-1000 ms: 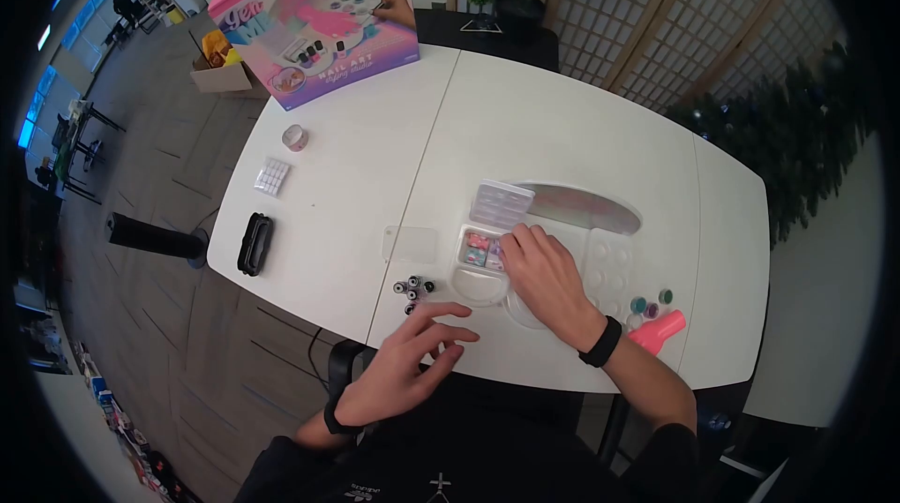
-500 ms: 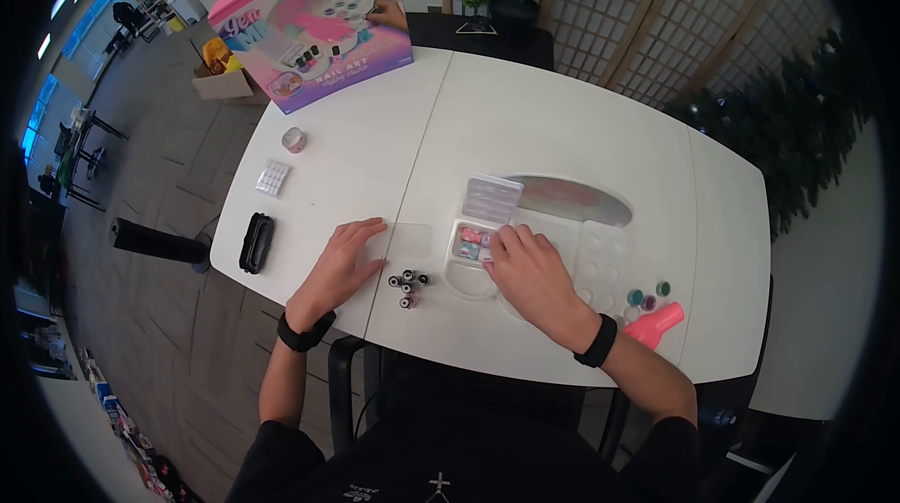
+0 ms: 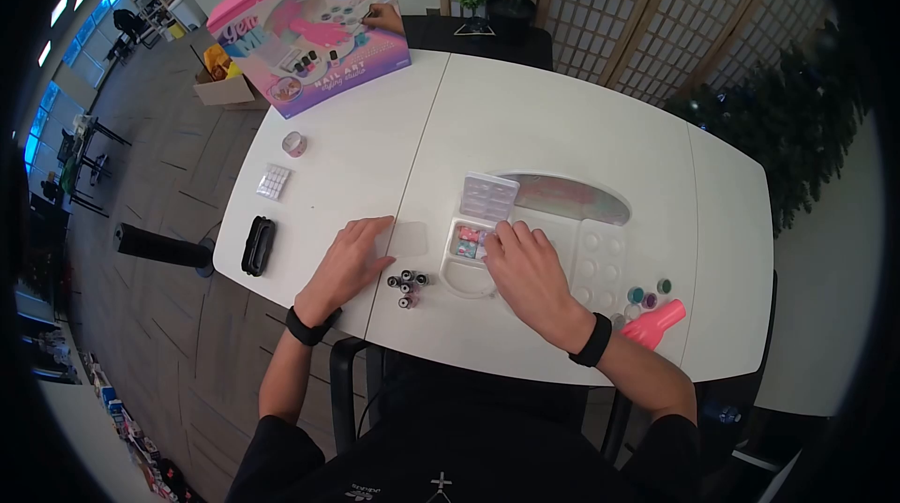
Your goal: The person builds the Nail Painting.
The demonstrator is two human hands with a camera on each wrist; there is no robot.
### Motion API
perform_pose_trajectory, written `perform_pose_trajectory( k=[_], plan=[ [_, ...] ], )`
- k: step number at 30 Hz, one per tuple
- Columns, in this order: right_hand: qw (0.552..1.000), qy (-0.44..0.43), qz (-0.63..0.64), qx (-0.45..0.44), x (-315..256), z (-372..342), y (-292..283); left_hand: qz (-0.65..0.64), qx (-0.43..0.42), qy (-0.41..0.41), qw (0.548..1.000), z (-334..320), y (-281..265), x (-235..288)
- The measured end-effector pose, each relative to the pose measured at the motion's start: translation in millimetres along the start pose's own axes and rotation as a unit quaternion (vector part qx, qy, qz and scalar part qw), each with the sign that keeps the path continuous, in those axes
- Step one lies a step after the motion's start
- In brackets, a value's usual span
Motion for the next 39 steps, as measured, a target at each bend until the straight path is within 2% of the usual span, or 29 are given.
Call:
perform_pose_trajectory(
  k=[9, 18, 21, 30, 33, 39],
  plan=[
    [1.0, 0.002, 0.026, 0.003, 6, -1, 10, -0.05, -0.004, -0.018, 0.999, 6, -16, 7],
    [0.996, 0.015, 0.076, 0.038, 12, -2, -5, -0.094, -0.04, 0.051, 0.993, 19, -22, 54],
    [0.996, 0.008, 0.088, 0.005, 14, -3, -1, -0.091, -0.049, 0.069, 0.992, 25, -21, 63],
    [0.993, 0.041, 0.115, -0.004, 16, -6, -3, -0.085, -0.06, 0.097, 0.99, 31, -12, 73],
    [0.988, 0.066, 0.127, 0.062, 21, -9, -18, -0.071, -0.063, 0.119, 0.988, 33, -4, 80],
    [0.991, 0.044, 0.121, 0.043, 16, -12, -28, -0.056, -0.071, 0.134, 0.987, 38, 12, 89]
  ],
)
Point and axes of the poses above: each hand's wrist, its own z-axis towards the middle knuckle, its own y-axis out of the palm, x = y × z, the point moved 5 cm from there along z, towards the middle knuckle, and after that the axes turned 12 degrees about -y, right-handed, at the moved point
